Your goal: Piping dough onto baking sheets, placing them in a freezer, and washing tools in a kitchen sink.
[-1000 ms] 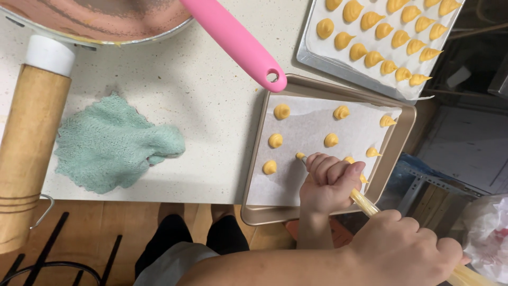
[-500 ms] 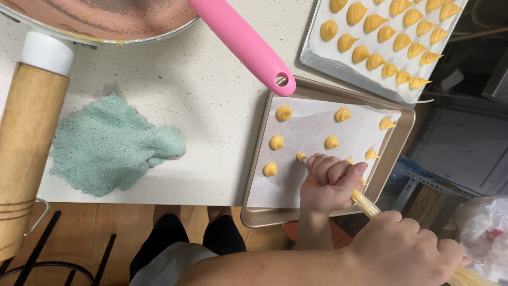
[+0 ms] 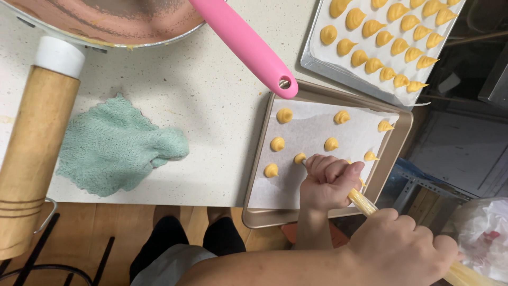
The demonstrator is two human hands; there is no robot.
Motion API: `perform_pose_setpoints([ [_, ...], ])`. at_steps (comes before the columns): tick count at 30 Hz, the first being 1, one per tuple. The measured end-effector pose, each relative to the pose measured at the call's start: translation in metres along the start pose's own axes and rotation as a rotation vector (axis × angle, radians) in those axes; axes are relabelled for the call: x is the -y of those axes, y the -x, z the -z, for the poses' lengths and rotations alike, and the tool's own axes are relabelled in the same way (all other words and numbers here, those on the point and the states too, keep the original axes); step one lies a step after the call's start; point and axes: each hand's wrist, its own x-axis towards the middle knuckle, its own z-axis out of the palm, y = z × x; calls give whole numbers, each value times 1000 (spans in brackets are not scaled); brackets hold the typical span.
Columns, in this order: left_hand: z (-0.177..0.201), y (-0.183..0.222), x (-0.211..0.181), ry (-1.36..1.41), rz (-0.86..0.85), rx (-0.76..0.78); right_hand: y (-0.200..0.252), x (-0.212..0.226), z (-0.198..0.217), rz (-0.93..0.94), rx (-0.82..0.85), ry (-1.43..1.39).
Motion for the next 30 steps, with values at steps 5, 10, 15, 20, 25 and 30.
perform_pose_setpoints([
  [5,7,-2,-2,-7,-5,-29,1,-2,0,24,-8,9],
  [10,4,3,0,-30,-3,7,2,-2,-1,37,-5,13],
  [15,20,-7,-7,-10,-19,-43,3,-4,7,30,-4,15],
  [20,5,4,-9,-21,-35,-7,2,2,19,-1,33,-14],
  [25,9,-1,-17,-45,-69,41,-1,15,14,5,67,2],
  [30,7,-3,-33,-12,-57,20,1,35,16,-3,138,-1],
])
